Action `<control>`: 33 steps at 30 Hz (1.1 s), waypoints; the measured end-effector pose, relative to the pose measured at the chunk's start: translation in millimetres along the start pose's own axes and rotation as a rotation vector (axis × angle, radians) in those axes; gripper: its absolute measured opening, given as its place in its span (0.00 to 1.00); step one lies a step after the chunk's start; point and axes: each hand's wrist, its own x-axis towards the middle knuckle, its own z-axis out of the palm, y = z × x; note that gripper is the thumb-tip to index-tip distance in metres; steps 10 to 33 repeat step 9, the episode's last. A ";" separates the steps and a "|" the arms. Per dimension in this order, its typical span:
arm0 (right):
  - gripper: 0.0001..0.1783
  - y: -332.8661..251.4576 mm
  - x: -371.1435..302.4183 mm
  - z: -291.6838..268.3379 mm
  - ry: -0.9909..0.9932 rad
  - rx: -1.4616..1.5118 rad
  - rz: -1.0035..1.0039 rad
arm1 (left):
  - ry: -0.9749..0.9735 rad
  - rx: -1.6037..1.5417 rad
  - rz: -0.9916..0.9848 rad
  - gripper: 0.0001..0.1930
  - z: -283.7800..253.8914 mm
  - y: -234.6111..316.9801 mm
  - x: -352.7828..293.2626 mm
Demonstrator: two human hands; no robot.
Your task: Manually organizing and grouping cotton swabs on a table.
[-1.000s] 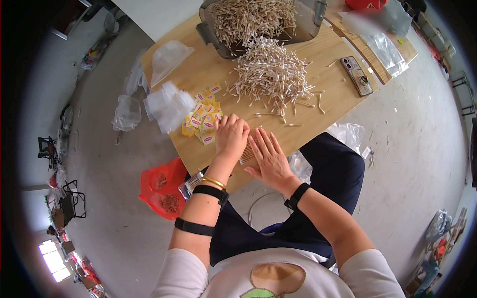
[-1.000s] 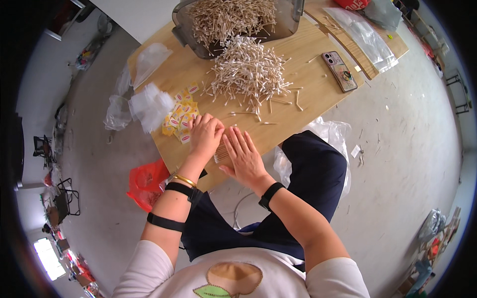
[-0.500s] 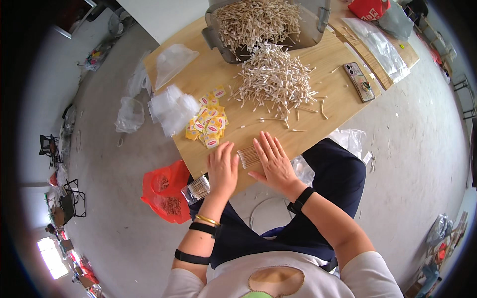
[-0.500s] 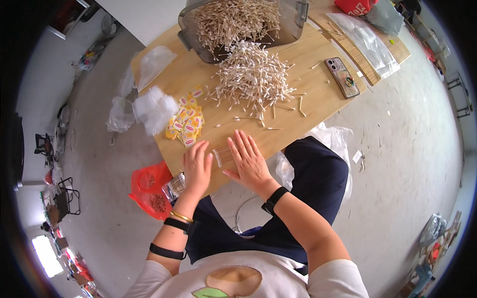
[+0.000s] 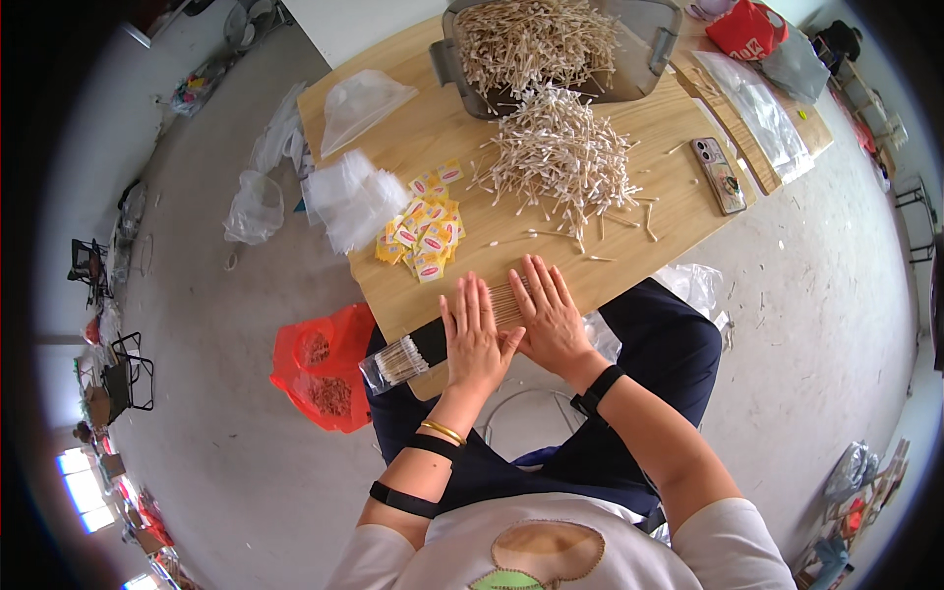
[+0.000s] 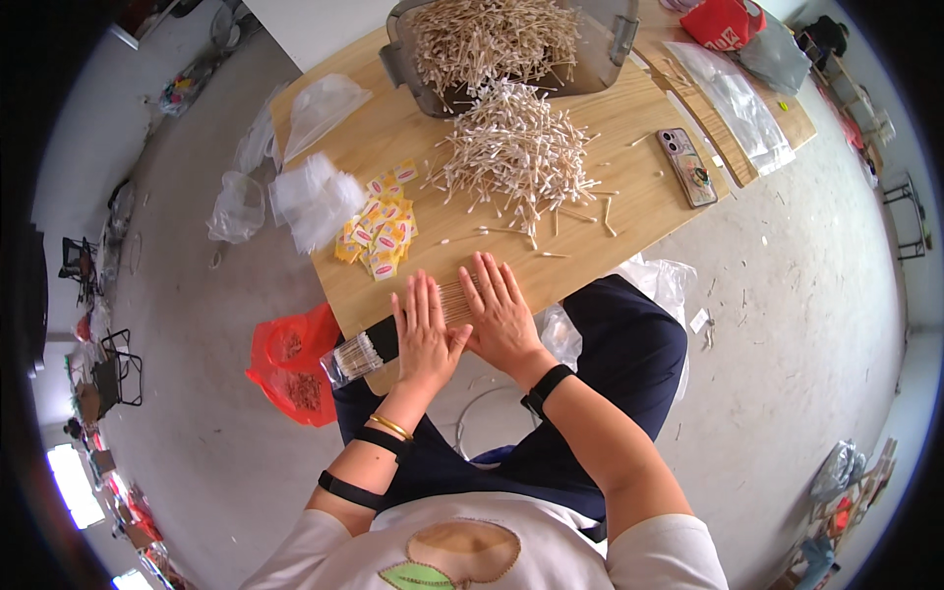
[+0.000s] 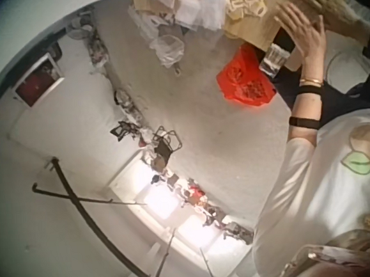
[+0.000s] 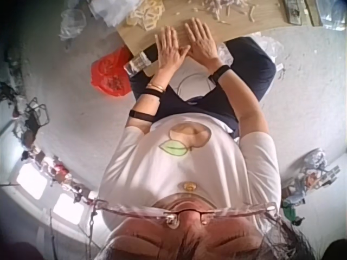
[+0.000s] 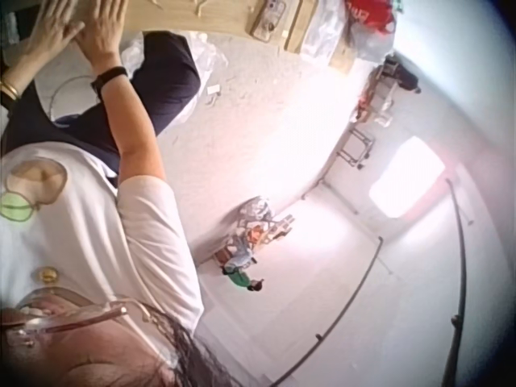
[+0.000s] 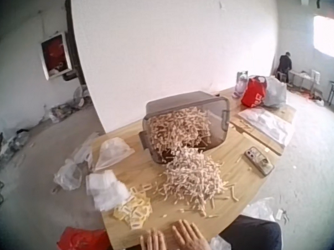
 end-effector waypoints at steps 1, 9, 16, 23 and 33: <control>0.53 -1.3 0.7 -0.3 -0.002 0.004 -0.006 | -0.028 -0.055 0.028 0.49 0.6 -1.2 -0.2; 0.53 0.0 4.3 2.0 -0.018 -0.082 0.010 | 0.001 -0.113 0.083 0.46 4.8 -4.1 2.8; 0.53 0.0 4.3 2.0 -0.018 -0.082 0.010 | 0.001 -0.113 0.083 0.46 4.8 -4.1 2.8; 0.53 0.0 4.3 2.0 -0.018 -0.082 0.010 | 0.001 -0.113 0.083 0.46 4.8 -4.1 2.8; 0.53 0.0 4.3 2.0 -0.018 -0.082 0.010 | 0.001 -0.113 0.083 0.46 4.8 -4.1 2.8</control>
